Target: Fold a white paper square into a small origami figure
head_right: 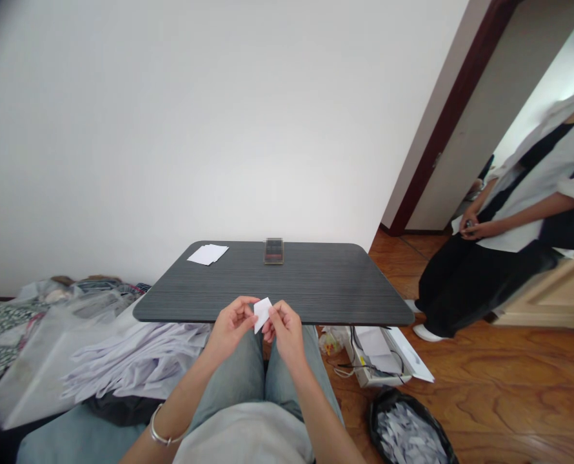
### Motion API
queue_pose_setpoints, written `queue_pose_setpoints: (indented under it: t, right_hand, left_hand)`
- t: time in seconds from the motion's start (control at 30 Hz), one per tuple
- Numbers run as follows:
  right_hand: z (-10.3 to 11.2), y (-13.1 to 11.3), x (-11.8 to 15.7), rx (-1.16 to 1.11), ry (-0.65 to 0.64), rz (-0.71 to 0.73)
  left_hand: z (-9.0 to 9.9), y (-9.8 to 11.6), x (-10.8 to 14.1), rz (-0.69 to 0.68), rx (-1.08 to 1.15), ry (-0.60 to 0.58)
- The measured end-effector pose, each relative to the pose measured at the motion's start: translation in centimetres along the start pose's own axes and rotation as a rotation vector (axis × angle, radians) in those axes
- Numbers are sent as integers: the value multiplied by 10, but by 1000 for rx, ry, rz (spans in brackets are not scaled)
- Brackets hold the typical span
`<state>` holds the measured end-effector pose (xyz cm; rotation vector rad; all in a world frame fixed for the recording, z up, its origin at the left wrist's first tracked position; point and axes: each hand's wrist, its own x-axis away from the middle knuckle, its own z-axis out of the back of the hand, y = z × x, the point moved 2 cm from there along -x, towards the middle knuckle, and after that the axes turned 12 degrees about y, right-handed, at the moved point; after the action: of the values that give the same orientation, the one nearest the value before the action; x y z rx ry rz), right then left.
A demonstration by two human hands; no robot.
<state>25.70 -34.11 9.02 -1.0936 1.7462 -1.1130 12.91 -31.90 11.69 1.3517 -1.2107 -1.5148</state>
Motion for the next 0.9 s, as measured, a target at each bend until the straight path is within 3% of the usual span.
queue_pose_setpoints:
  t: [0.5,0.7,0.9]
  right_hand:
    - [-3,1,-3,39,-60,-37]
    - [1,-5,-2,8,6,56]
    - [8,-9,2,13,-57,99]
  left_hand:
    - [0,-2,-8,40,30,123]
    - [-2,-3,-9,48,38,172]
    - [-7,-6,-7,71,93,206]
